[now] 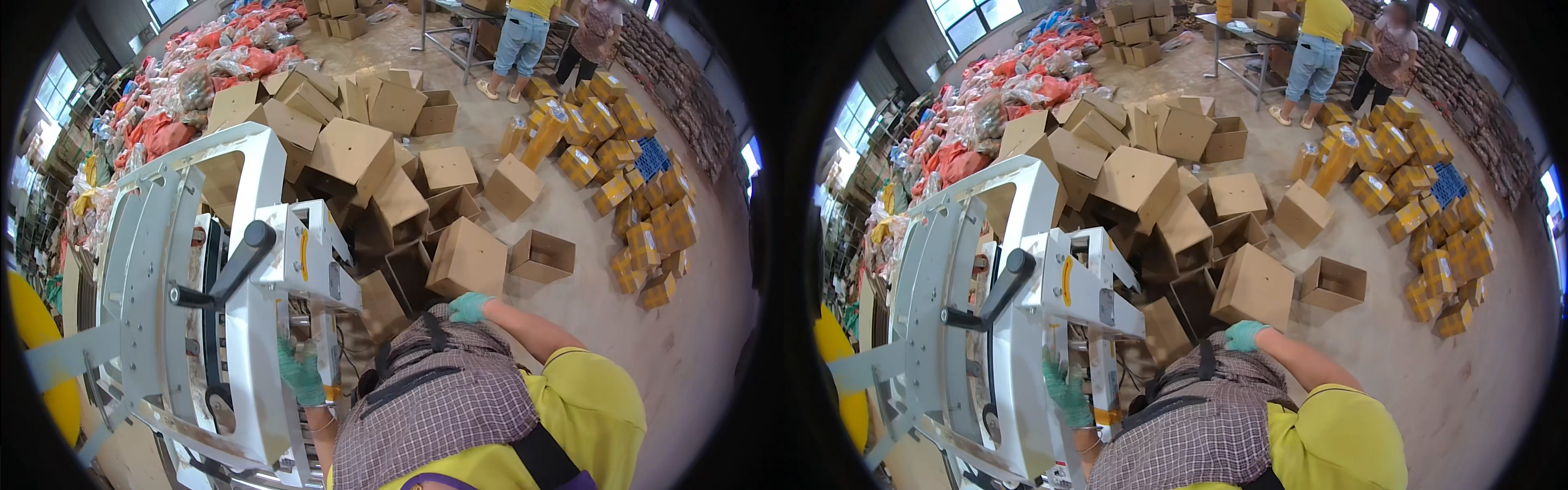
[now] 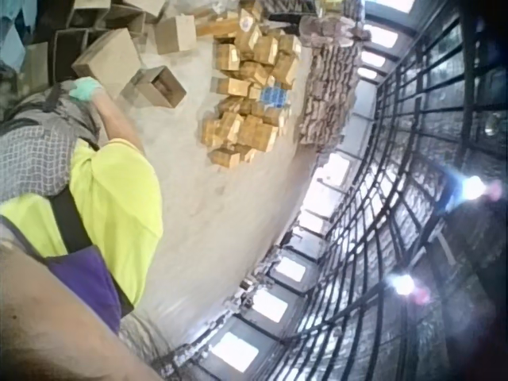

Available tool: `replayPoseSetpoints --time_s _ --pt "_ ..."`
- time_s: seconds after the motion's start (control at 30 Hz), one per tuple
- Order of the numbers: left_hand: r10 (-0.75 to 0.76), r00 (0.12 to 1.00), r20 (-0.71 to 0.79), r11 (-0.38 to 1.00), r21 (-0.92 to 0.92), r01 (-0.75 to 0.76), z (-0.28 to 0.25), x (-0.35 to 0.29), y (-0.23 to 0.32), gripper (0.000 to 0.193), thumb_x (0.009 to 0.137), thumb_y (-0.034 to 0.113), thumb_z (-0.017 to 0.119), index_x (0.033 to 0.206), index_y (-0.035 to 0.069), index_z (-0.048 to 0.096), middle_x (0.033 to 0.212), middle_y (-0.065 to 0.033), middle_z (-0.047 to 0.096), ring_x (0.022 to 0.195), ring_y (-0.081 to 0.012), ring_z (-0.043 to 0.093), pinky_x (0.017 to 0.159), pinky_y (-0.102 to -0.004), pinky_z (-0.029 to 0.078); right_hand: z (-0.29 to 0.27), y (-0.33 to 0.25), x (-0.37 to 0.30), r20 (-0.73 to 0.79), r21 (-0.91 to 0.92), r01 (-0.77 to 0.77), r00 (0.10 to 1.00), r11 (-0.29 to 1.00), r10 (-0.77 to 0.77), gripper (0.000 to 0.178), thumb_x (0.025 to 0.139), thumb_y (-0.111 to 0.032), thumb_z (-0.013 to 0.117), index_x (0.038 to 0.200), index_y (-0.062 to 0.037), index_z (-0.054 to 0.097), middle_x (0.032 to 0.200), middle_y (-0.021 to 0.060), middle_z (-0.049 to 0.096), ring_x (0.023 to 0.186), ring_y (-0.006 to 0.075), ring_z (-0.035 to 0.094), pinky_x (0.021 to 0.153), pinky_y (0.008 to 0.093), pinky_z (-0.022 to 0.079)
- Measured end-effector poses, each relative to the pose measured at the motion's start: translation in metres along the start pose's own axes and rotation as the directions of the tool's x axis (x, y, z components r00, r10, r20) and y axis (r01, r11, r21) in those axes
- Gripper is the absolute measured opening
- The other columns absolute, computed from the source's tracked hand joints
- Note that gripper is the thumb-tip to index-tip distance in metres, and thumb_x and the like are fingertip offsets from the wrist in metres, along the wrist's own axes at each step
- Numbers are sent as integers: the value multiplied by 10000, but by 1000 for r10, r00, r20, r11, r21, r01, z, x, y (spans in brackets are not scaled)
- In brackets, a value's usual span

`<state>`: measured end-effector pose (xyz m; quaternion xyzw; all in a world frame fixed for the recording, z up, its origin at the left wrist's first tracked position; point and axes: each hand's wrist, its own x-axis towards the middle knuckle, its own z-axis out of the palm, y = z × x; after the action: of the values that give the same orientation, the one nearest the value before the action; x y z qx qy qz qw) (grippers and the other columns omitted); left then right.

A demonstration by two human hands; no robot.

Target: The person picks flat cardboard sheets, folds them into box shapes, and places them onto a conveyor machine that applies tape to seal the boxes. The finished boxes are then moved off the conveyor and stacked on the floor.

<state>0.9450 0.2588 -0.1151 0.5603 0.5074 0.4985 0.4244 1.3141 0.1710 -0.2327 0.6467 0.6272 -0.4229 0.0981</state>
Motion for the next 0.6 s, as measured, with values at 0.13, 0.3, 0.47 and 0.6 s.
replayPoseSetpoints --time_s 0.13,0.3,0.47,0.6 --pt "180 983 -28 984 -7 -180 36 32 2 703 836 260 695 1382 -36 365 1305 -124 486 1175 -231 476 997 -397 393 -2 42 6 -6 71 -89 996 993 90 429 851 -444 515 1140 -155 645 1159 134 626 1084 333 576 941 440 435" --pt "23 995 -98 989 -144 -37 73 54 -45 736 835 327 692 1369 -43 346 1287 -135 481 1181 -262 460 1012 -418 376 -32 95 13 30 31 -156 987 987 155 421 853 -464 505 1111 -167 655 1129 135 636 1043 346 592 914 448 447" --pt "-88 933 -349 994 -88 60 79 46 -83 730 848 382 654 1359 -38 347 1286 -136 470 1157 -260 458 995 -413 376 -52 163 35 56 42 -95 994 995 92 427 857 -465 488 1068 -137 661 1107 152 638 1027 363 591 912 447 448" --pt "-112 828 -549 990 7 139 68 35 -91 729 858 427 625 1350 -35 348 1285 -137 462 1137 -259 457 982 -409 376 -67 245 66 179 -56 116 978 992 -104 408 850 -405 486 1030 -93 679 1093 171 643 1031 358 598 903 448 456"
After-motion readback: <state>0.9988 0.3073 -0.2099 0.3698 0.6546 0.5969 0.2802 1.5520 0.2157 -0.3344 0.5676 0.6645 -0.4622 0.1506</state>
